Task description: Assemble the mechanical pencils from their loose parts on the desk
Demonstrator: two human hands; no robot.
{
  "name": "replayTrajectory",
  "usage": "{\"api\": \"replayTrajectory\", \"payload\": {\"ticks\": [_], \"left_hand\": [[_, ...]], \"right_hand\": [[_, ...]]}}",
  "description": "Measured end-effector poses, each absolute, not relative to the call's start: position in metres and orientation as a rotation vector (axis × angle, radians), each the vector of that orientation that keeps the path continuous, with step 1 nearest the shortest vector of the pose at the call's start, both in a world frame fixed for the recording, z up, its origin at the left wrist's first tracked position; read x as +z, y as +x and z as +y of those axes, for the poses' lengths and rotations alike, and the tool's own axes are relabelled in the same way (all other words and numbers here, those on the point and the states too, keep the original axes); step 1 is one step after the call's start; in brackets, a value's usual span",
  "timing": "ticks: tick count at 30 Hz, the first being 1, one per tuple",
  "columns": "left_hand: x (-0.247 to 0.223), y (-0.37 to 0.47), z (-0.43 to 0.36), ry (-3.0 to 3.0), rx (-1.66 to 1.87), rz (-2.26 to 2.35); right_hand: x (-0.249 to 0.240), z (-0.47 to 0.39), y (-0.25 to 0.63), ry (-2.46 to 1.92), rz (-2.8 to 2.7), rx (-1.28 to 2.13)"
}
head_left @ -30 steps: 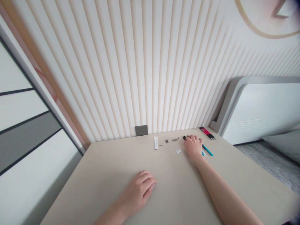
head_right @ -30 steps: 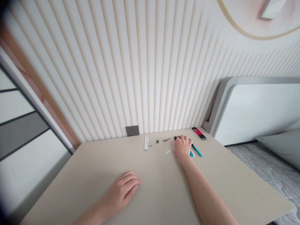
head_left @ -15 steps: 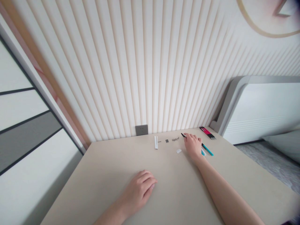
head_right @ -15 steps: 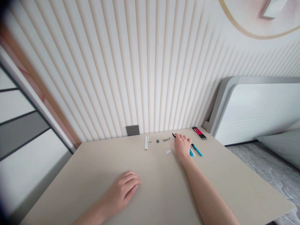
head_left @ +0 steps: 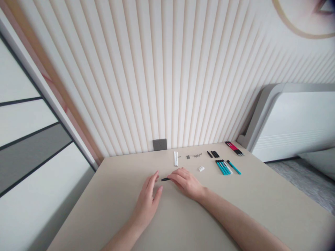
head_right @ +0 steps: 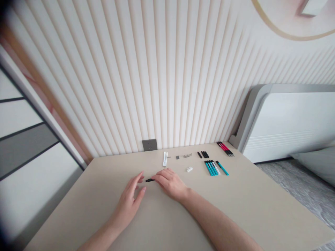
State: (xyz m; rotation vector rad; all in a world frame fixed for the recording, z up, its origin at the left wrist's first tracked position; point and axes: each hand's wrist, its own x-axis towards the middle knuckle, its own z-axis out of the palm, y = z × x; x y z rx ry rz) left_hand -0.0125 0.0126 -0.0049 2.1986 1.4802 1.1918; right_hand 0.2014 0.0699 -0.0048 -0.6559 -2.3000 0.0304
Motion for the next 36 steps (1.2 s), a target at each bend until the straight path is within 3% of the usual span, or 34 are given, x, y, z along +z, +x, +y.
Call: {"api": "replayTrajectory", "payload": {"ticks": [22, 30, 36], "left_hand": [[0.015, -0.007, 0.007, 2.158, 1.181, 1.311], [0.012, -0.007, 0.008, 2.058, 1.176, 1.33], [0.011, -0.005, 0.008, 2.08, 1.163, 1.403]], "right_hand": [[-0.001, 0.056, 0.195, -0.532, -2.342, 0.107], [-0.012, 0.109, 0.212, -1.434, -2.147, -0.257], [-0.021, 0.125, 0.217, -1.492, -2.276, -0.196]]}}
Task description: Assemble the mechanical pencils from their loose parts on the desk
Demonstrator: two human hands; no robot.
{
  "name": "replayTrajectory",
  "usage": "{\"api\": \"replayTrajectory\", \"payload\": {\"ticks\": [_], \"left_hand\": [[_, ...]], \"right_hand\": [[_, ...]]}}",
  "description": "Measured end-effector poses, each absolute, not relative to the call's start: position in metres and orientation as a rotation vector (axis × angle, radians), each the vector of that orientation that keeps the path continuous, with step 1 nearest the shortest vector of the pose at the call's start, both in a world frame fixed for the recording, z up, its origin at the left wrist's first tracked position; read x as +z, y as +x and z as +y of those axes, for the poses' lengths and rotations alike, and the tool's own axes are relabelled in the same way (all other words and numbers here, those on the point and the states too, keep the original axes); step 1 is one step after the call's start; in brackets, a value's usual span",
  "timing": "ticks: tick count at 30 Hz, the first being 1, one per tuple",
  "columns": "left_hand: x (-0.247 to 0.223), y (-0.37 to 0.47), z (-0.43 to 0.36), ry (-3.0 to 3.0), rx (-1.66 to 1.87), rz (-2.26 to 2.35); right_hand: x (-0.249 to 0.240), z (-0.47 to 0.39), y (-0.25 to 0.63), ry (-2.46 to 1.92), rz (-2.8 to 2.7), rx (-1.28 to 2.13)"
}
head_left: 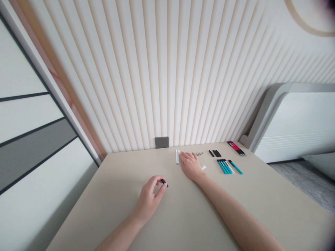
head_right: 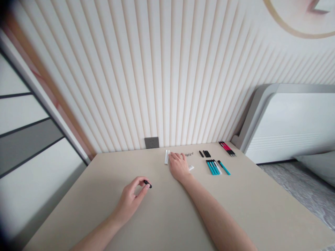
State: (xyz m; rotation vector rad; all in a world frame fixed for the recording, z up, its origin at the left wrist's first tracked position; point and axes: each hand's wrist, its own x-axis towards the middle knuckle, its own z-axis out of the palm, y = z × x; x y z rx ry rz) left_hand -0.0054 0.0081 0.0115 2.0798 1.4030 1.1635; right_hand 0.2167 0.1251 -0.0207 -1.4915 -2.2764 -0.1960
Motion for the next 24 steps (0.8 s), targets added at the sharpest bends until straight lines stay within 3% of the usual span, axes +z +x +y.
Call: {"api": "replayTrajectory", "payload": {"ticks": [24], "left_hand": [[0.004, -0.008, 0.007, 2.188, 1.068, 1.258]], "right_hand": [[-0.017, 0.098, 0.224, -1.501, -2.28, -0.063]]}}
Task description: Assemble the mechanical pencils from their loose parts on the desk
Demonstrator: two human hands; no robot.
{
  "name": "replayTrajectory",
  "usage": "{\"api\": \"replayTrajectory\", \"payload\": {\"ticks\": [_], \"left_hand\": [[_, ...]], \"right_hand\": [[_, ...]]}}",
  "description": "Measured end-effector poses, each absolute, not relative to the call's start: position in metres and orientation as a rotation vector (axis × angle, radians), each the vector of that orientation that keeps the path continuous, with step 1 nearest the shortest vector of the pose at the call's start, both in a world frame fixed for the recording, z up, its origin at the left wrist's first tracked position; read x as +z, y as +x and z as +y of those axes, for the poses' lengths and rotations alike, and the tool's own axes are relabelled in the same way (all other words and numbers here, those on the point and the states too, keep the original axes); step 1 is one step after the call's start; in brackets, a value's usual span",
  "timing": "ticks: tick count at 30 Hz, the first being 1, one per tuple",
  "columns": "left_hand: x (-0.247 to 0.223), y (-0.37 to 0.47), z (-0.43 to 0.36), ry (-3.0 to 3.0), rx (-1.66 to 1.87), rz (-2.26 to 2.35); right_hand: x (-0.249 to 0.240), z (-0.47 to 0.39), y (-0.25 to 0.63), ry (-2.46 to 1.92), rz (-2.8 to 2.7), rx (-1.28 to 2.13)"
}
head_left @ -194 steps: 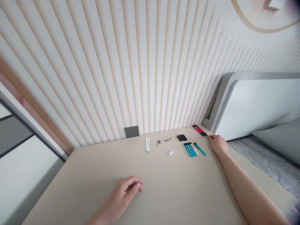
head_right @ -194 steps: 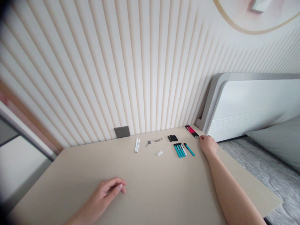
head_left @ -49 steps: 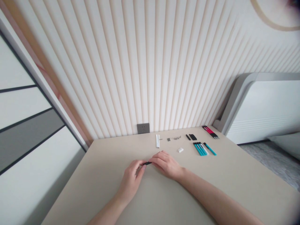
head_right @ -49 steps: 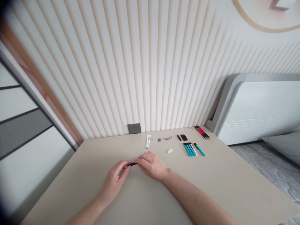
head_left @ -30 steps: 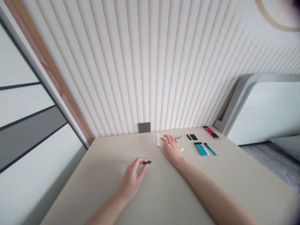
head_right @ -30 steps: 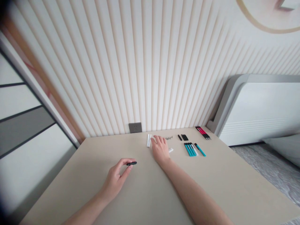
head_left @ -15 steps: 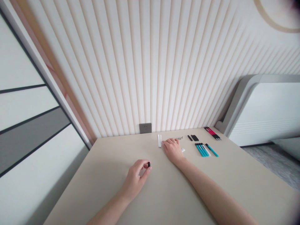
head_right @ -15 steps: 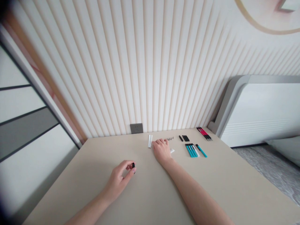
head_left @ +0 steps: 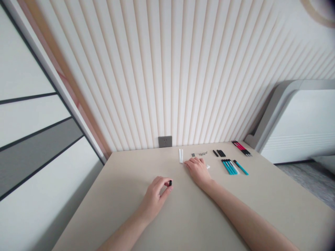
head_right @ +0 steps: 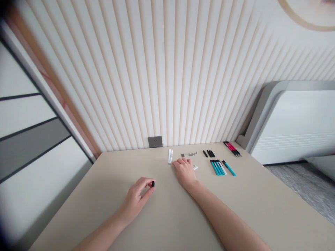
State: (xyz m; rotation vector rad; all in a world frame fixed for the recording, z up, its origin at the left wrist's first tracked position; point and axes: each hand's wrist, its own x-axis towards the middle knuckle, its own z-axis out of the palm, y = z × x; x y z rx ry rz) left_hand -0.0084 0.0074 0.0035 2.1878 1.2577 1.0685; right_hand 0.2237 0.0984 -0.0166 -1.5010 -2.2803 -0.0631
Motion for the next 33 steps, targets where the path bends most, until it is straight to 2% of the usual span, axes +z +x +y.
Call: {"api": "replayTrajectory", "payload": {"ticks": [8, 13, 33], "left_hand": [[0.006, -0.007, 0.006, 2.225, 1.012, 1.261], [0.008, -0.004, 0.006, 2.213, 0.994, 1.257], [0.011, -0.003, 0.003, 2.24, 0.944, 1.164]], "right_hand": [[-0.008, 0.057, 0.193, -1.048, -1.871, 0.531], [0.001, 0.03, 0.17, -0.957, -1.503, 0.815], [0.005, 0.018, 0.163, -0.842, -1.535, 0.987]]}}
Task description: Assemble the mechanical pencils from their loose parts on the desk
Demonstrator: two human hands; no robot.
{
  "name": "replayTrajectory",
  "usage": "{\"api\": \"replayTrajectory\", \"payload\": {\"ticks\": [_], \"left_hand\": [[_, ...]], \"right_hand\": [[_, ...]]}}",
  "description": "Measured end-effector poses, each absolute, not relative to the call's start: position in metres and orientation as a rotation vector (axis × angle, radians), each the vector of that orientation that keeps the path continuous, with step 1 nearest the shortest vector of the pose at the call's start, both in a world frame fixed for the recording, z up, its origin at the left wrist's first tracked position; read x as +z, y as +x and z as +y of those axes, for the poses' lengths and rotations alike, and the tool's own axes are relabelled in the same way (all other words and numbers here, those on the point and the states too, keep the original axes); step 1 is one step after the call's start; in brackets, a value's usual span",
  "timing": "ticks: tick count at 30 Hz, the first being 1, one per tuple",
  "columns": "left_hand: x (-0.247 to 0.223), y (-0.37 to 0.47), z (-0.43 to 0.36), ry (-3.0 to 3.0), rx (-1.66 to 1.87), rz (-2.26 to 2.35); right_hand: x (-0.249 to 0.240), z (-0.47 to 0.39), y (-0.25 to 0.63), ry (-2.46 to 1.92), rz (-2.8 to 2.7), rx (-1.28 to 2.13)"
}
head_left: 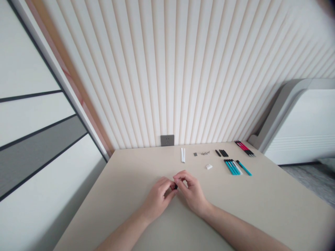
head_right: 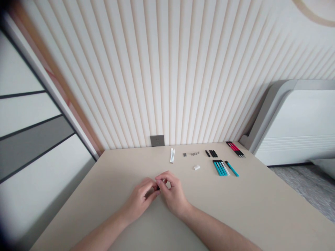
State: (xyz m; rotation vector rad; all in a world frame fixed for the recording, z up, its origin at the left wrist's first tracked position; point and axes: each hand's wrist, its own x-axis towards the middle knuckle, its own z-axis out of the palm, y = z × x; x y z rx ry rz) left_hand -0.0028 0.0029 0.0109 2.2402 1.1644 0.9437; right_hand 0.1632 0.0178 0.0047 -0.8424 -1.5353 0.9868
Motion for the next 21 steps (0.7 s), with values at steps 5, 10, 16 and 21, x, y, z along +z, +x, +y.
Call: {"api": "replayTrajectory", "payload": {"ticks": [5, 10, 16, 21], "left_hand": [[0.01, -0.004, 0.002, 2.237, 0.983, 1.191], [0.009, -0.004, 0.003, 2.182, 1.045, 1.226], [0.011, -0.005, 0.003, 2.16, 1.053, 1.226], [0.01, -0.005, 0.003, 2.184, 1.049, 1.197]], "right_hand": [[0.004, 0.021, 0.166, -0.855, -1.53, 0.951], [0.005, 0.018, 0.166, -0.839, -1.583, 0.929], [0.006, 0.031, 0.179, -0.902, -1.754, 0.672], [-0.004, 0.066, 0.206, -1.303, -2.089, 0.131]]}}
